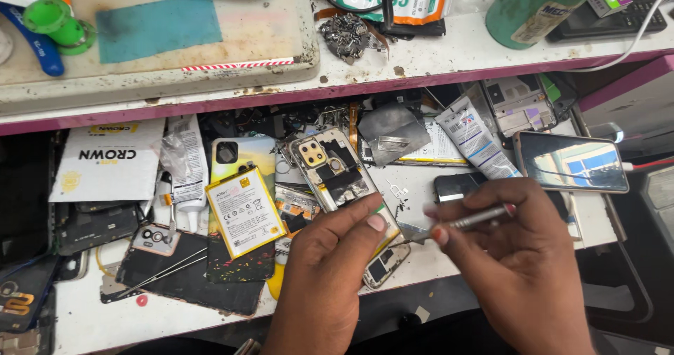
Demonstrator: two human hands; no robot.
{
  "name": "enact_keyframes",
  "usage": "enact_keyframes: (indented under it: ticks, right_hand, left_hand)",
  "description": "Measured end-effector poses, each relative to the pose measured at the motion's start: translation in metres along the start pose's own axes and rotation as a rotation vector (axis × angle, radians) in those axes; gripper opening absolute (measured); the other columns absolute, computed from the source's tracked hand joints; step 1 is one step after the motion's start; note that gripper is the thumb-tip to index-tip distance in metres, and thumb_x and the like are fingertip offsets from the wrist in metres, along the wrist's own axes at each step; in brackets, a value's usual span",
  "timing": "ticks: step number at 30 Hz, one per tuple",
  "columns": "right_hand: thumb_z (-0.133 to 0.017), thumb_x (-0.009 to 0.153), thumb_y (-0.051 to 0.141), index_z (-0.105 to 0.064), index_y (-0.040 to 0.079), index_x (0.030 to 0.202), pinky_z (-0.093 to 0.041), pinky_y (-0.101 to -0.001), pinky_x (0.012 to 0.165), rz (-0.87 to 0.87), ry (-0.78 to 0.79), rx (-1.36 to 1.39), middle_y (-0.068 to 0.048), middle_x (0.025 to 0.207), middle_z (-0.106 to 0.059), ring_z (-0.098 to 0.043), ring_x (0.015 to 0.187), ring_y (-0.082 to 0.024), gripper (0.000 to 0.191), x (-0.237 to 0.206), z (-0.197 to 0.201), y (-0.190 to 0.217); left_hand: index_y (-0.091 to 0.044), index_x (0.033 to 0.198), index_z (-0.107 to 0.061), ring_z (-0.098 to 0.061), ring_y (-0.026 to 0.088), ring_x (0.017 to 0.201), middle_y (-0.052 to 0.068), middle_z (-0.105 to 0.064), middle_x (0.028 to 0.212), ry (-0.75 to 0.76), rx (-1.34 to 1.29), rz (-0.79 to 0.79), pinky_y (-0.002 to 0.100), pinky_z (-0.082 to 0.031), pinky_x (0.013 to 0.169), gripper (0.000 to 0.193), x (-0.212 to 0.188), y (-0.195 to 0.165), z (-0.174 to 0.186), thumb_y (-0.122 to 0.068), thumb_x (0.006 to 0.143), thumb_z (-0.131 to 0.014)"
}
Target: The person uses a precision screwdriver to remove screws from the back of a disassembled smartphone. They repeatedly unscrew fasteners around the camera module and along the frame, then place the screws on the workbench. The phone remains open with the battery and internal components visible throughout.
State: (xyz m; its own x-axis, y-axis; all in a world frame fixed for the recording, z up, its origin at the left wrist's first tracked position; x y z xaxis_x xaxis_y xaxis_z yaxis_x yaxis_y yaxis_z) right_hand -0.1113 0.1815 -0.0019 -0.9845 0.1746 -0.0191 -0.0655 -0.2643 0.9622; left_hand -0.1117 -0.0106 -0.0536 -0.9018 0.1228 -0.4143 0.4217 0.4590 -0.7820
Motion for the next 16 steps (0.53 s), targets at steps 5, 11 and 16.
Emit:
enact_keyframes:
  ticks: [5,11,16]
  right_hand:
    - [-0.080,0.085,-0.008,-0.055,-0.002,0.115,-0.058,-0.0328,0.060,-0.074,-0.077,-0.179,-0.023,0.091,-0.073,-0.076,0.079,-0.026,0.039,0.000,0.006,-0.004]
    - [-0.080,0.085,-0.006,-0.051,-0.002,0.116,-0.062,-0.0311,0.062,-0.056,-0.042,-0.110,-0.023,0.089,-0.074,-0.078,0.079,-0.025,0.043,-0.001,-0.001,-0.005]
    - [-0.079,0.084,-0.004,-0.050,0.001,0.118,-0.065,-0.0297,0.065,0.004,0.025,0.000,-0.022,0.096,-0.072,-0.077,0.085,-0.025,0.045,0.000,-0.007,-0.003]
  left_hand:
    - [0.008,0.126,-0.069,-0.068,0.012,0.097,0.015,-0.078,0.109,-0.008,-0.015,0.032,0.026,-0.051,0.086,0.045,-0.001,0.003,0.002,-0.017,0.090,-0.062]
    - [0.009,0.130,-0.071,-0.064,0.013,0.093,0.017,-0.078,0.106,-0.019,0.062,0.046,0.026,-0.047,0.081,0.048,-0.002,0.003,0.005,-0.019,0.091,-0.063]
    - [0.009,0.130,-0.067,-0.069,0.013,0.101,0.016,-0.078,0.111,0.015,-0.017,0.034,0.026,-0.052,0.089,0.050,-0.003,0.001,0.002,-0.020,0.089,-0.063]
Point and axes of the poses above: each hand's wrist, its own x-axis towards the middle knuckle, its own z-axis out of the back of the hand, y = z × x, the point moved 9 cm from there along x, towards the middle knuckle
